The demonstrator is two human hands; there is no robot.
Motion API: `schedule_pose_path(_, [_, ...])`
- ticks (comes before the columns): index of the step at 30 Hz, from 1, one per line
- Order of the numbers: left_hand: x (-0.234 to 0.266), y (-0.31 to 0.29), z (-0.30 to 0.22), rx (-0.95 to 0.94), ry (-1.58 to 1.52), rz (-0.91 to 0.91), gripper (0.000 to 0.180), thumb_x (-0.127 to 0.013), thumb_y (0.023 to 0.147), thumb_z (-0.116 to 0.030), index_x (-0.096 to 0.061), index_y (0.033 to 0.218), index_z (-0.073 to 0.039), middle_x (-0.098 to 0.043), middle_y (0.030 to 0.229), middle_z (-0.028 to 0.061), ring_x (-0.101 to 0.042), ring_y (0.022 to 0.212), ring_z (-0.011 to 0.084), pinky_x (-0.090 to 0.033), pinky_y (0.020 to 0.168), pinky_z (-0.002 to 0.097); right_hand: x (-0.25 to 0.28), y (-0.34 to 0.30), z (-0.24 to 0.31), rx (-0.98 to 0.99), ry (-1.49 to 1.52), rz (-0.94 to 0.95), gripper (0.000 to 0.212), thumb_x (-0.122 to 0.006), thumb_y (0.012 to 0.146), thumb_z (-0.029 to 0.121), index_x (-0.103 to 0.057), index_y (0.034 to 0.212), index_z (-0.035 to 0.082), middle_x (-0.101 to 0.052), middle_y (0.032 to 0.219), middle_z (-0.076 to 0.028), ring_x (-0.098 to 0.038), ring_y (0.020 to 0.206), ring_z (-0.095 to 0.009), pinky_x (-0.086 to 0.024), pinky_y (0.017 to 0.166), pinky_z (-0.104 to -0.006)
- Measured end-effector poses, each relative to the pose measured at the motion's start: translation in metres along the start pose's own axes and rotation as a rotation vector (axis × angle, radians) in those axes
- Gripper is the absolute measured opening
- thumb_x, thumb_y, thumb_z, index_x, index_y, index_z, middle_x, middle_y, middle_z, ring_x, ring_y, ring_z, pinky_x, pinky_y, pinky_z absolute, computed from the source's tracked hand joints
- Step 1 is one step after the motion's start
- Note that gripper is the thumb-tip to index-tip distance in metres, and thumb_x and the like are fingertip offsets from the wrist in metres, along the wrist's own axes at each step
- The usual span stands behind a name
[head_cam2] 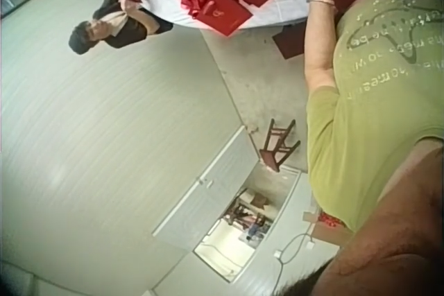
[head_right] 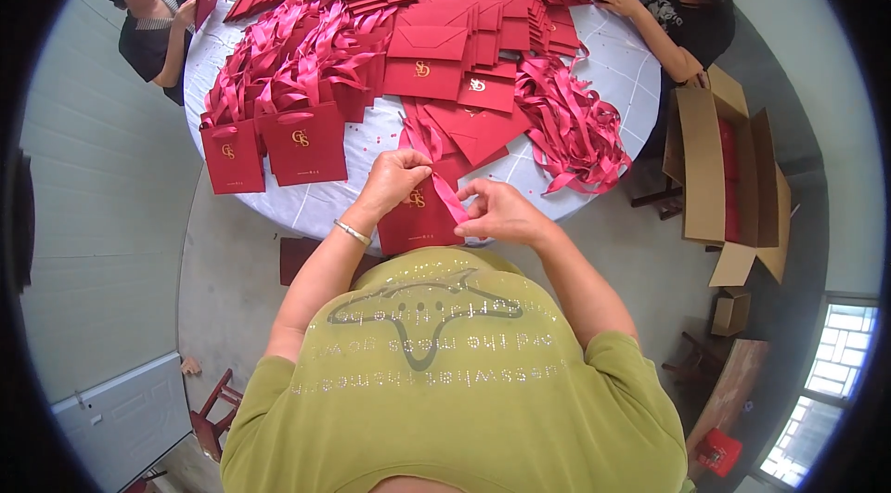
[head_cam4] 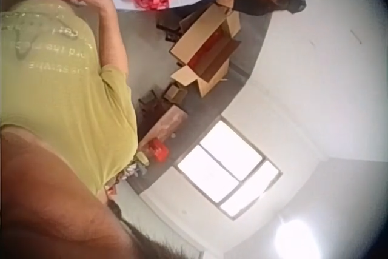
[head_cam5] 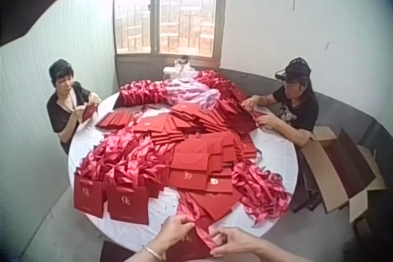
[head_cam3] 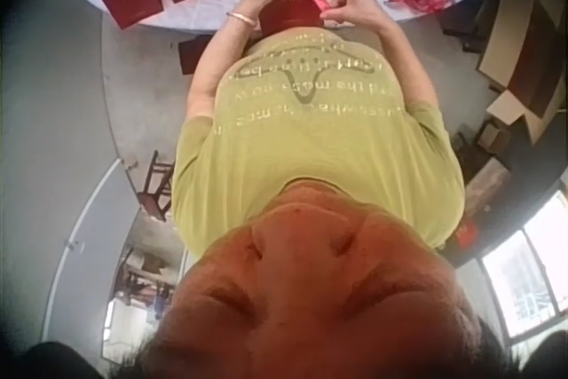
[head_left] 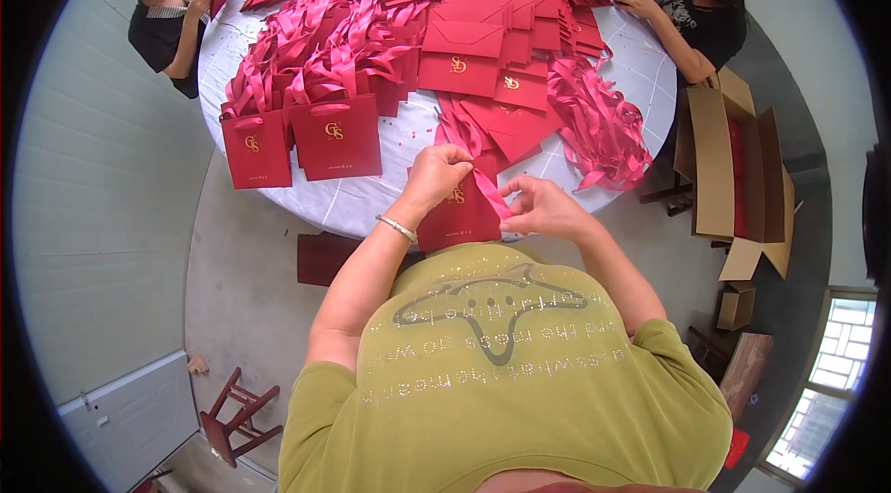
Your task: The person assembles gift pouches by threading ribbons through the flaps and folding the red pouches by hand.
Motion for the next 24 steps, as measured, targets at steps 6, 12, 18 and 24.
schedule_pose_path(6, [0.005, 0.004, 0.005, 0.038, -0.005, 0.038, 0.011, -0.068, 0.087, -0.009, -0.069, 0.093, 0.0, -0.064, 0.072, 0.0001, -0.054, 0.052, 0.005, -0.042, 0.039, 0.0215, 0.041, -0.033, 0.035, 0.018, -0.44, -0.188, 0.028, -0.077, 0.071, 0.008, -0.068, 0.098, 0.006, -0.07, 0.077, -0.005, -0.066, 0.069, -0.015, -0.051, 0.063, -0.0298])
schedule_pose_path(12, [0.005, 0.005, 0.005, 0.058, 0.001, 0.053, 0.011, -0.069, 0.086, -0.008, -0.068, 0.092, 0.0, -0.064, 0.073, 0.0001, -0.053, 0.051, 0.005, -0.042, 0.039, 0.0209, 0.05, -0.057, 0.085, 0.468, -1.054, -0.659, 0.006, -0.073, 0.069, 0.011, -0.07, 0.073, 0.013, -0.065, 0.069, -0.003, -0.061, 0.07, -0.024, -0.048, 0.062, -0.0376])
schedule_pose_path(18, [0.004, 0.001, 0.004, 0.041, -0.041, 0.027, 0.013, -0.068, 0.086, -0.008, -0.069, 0.096, 0.001, -0.065, 0.072, 0.0003, -0.054, 0.051, 0.0052, -0.043, 0.041, 0.0218, 0.044, -0.053, 0.119, 0.89, -0.571, -0.626, 0.015, -0.078, 0.066, 0.001, -0.069, 0.078, 0.007, -0.067, 0.076, -0.006, -0.063, 0.072, -0.021, -0.047, 0.069, -0.0336])
schedule_pose_path(24, [0.022, -0.015, -0.022, -0.345, 0.56, -0.059, 0.024, -0.059, 0.086, -0.007, -0.072, 0.105, -0.005, -0.071, 0.081, 0.0157, -0.068, 0.063, 0.0181, -0.054, 0.06, 0.0326, 0.028, 0.007, 0.08, 0.59, 0.255, -0.364, 0.015, -0.068, 0.089, 0.004, -0.07, 0.103, -0.001, -0.066, 0.092, 0.0, -0.061, 0.087, -0.009, -0.049, 0.08, -0.0232])
Point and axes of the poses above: each hand's wrist, its own y-axis towards the middle knuckle, its own x-axis out of the back of the hand, z = x × y, the point moved 6 cm from there along y, towards the middle knuckle
